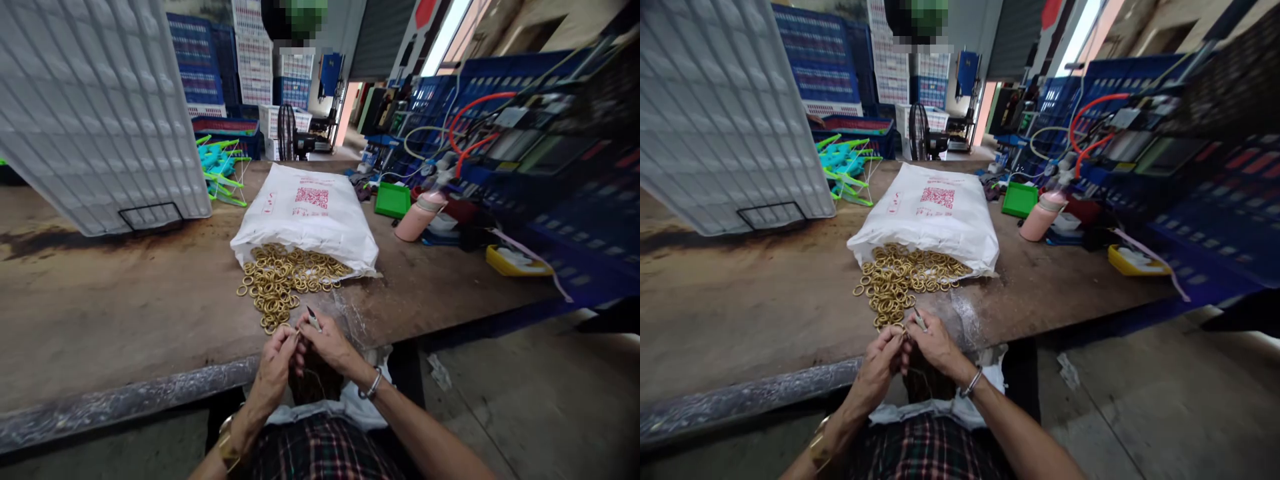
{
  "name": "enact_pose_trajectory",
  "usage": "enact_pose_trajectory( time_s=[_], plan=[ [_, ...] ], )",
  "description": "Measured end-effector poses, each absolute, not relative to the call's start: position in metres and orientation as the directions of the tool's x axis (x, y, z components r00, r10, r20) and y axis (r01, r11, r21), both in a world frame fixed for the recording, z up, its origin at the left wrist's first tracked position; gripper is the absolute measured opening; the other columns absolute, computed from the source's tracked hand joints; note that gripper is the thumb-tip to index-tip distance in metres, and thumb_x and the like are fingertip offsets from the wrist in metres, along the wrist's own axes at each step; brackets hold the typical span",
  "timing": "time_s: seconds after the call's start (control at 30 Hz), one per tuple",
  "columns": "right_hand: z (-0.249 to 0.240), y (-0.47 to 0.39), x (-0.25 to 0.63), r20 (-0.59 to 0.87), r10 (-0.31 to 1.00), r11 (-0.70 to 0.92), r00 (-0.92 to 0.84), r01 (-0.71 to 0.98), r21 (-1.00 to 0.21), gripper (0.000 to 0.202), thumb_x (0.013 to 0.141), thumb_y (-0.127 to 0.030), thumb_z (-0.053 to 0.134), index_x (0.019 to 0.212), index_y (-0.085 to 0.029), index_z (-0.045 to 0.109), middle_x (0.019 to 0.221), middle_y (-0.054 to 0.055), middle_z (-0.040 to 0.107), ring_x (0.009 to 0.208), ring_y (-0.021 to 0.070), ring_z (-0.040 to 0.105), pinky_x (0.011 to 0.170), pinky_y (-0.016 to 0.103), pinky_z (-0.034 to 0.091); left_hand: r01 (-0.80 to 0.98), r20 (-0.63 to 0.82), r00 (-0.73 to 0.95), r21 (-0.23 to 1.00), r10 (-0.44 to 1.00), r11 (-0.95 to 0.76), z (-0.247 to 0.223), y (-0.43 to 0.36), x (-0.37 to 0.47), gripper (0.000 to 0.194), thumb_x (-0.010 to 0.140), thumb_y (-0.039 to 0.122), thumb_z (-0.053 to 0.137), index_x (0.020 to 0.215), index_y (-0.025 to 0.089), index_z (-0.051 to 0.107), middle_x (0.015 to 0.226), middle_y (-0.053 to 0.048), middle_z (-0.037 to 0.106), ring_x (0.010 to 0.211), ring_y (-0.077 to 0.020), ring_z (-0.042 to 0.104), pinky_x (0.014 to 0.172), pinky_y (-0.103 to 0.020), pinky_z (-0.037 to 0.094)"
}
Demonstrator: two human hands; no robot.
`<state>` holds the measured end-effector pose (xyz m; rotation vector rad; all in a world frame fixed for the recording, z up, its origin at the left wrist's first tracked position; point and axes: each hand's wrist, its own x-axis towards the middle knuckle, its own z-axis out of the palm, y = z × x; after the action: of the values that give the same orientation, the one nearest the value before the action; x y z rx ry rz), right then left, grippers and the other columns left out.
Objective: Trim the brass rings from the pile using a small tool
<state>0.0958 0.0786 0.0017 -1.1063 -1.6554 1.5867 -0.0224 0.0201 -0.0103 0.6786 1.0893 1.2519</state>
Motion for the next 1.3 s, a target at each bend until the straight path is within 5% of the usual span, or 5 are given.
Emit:
enact_pose_trajectory(
  time_s=[0.17, 0.3, 0.5, 1.0, 1.3],
  plan=[
    [0.003, 0.080, 0.102, -0.101, 0.883, 0.019, -0.459, 0.249, -0.968, 0.019, 0.083, -0.034, 0.044, 0.080, -0.018, 0.054, 0.059, -0.004, 0.049, 0.052, 0.0100, 0.043, 0.052, 0.022, 0.035, -0.449, -0.275, -0.048, 0.865, 0.960, 0.225, -0.012, 0.017, -0.019, 0.036, 0.072, 0.051, 0.064, 0.074, 0.017, 0.052, 0.062, 0.004, 0.056, 0.046, -0.0066, 0.048, 0.040, -0.018, 0.041],
    [-0.001, 0.078, 0.112, 0.039, 0.885, 0.271, -0.464, 0.445, -0.854, 0.016, 0.084, -0.022, 0.041, 0.087, -0.019, 0.057, 0.064, -0.002, 0.054, 0.056, 0.0116, 0.047, 0.056, 0.023, 0.035, -0.451, -0.303, -0.105, 0.863, 0.947, 0.227, -0.013, 0.017, -0.018, 0.038, 0.070, 0.052, 0.065, 0.076, 0.017, 0.052, 0.062, 0.004, 0.057, 0.047, -0.0069, 0.049, 0.041, -0.018, 0.041],
    [-0.012, 0.071, 0.120, 0.135, 0.769, 0.533, -0.625, 0.510, -0.675, 0.027, 0.068, -0.005, 0.041, 0.086, -0.019, 0.055, 0.073, 0.001, 0.060, 0.065, 0.0135, 0.051, 0.063, 0.024, 0.035, -0.341, -0.257, -0.124, 0.918, 0.959, 0.202, -0.012, 0.018, -0.015, 0.038, 0.072, 0.053, 0.062, 0.073, 0.017, 0.052, 0.061, 0.004, 0.054, 0.048, -0.0076, 0.049, 0.043, -0.019, 0.042],
    [-0.013, 0.071, 0.121, 0.133, 0.756, 0.587, -0.641, 0.574, -0.571, 0.024, 0.065, -0.004, 0.041, 0.081, -0.019, 0.053, 0.071, 0.000, 0.057, 0.063, 0.0132, 0.048, 0.060, 0.024, 0.030, -0.125, -0.144, -0.159, 0.984, 0.977, 0.125, -0.003, 0.019, -0.012, 0.038, 0.075, 0.055, 0.057, 0.067, 0.018, 0.050, 0.058, 0.004, 0.050, 0.048, -0.0095, 0.046, 0.047, -0.022, 0.040],
    [-0.012, 0.084, 0.114, -0.012, 0.786, 0.540, -0.618, 0.696, -0.474, 0.018, 0.076, -0.010, 0.044, 0.088, -0.018, 0.055, 0.067, 0.002, 0.060, 0.057, 0.0130, 0.048, 0.053, 0.025, 0.025, -0.097, -0.091, -0.136, 0.992, 0.986, 0.078, -0.004, 0.006, -0.015, 0.036, 0.079, 0.052, 0.055, 0.068, 0.018, 0.055, 0.056, 0.002, 0.053, 0.052, -0.0113, 0.049, 0.053, -0.024, 0.042]
  ],
)
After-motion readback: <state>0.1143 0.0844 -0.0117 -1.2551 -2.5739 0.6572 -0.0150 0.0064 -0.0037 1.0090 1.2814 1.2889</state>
